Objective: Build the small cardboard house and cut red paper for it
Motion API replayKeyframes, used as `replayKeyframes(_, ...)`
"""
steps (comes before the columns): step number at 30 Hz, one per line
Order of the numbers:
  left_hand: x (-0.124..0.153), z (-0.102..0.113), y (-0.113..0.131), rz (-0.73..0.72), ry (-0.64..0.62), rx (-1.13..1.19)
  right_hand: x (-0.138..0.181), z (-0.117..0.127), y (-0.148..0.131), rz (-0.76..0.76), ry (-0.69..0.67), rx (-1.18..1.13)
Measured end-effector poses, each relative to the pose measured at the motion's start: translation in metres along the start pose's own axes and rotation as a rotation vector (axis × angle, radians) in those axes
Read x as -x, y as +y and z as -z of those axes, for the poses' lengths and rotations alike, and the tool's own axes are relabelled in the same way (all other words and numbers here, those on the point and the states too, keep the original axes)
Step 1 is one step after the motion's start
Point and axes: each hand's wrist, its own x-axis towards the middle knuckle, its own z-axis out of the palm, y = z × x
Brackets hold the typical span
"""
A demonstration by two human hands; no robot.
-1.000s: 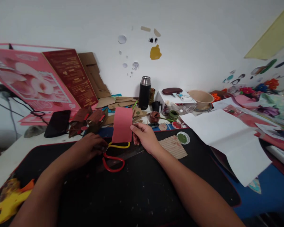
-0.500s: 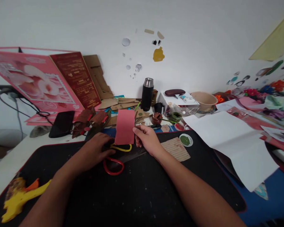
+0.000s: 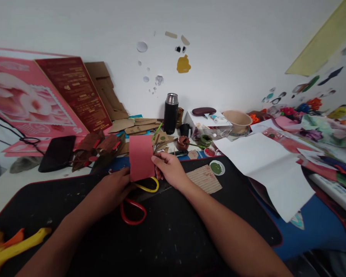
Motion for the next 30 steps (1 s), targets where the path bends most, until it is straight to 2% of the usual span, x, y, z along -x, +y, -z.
replayKeyframes(8,0.011,0.012,-0.008,-0.048,0.052,0.031,-0.002,0.0,0.002,0.005,0.01,-0.074)
replayKeyframes(13,0.022,0.024,-0.028,0.058,0.137,0.003,-0.002,0.001,0.0,-0.013,0.02,-0.076)
replayKeyframes(17,0.019,0.023,-0.019,0.062,0.021,0.079,-0.001,0.0,0.0,-0.008,0.003,-0.059)
replayKeyframes(22,0.015,0.006,-0.002,0.023,-0.08,0.097,-0.001,0.0,0.001,0.002,0.008,-0.022)
replayKeyframes(26,0.017,-0.001,-0.005,0.03,-0.042,0.038,-0.001,0.001,0.002,0.013,0.008,-0.027)
replayKeyframes(28,0.019,0.0,-0.008,0.047,-0.002,0.001,-0.001,0.001,0.001,0.012,0.005,-0.032)
replayKeyframes(30,0.02,0.003,-0.009,0.054,-0.014,-0.001,-0.001,0.001,0.001,0.013,0.006,-0.023)
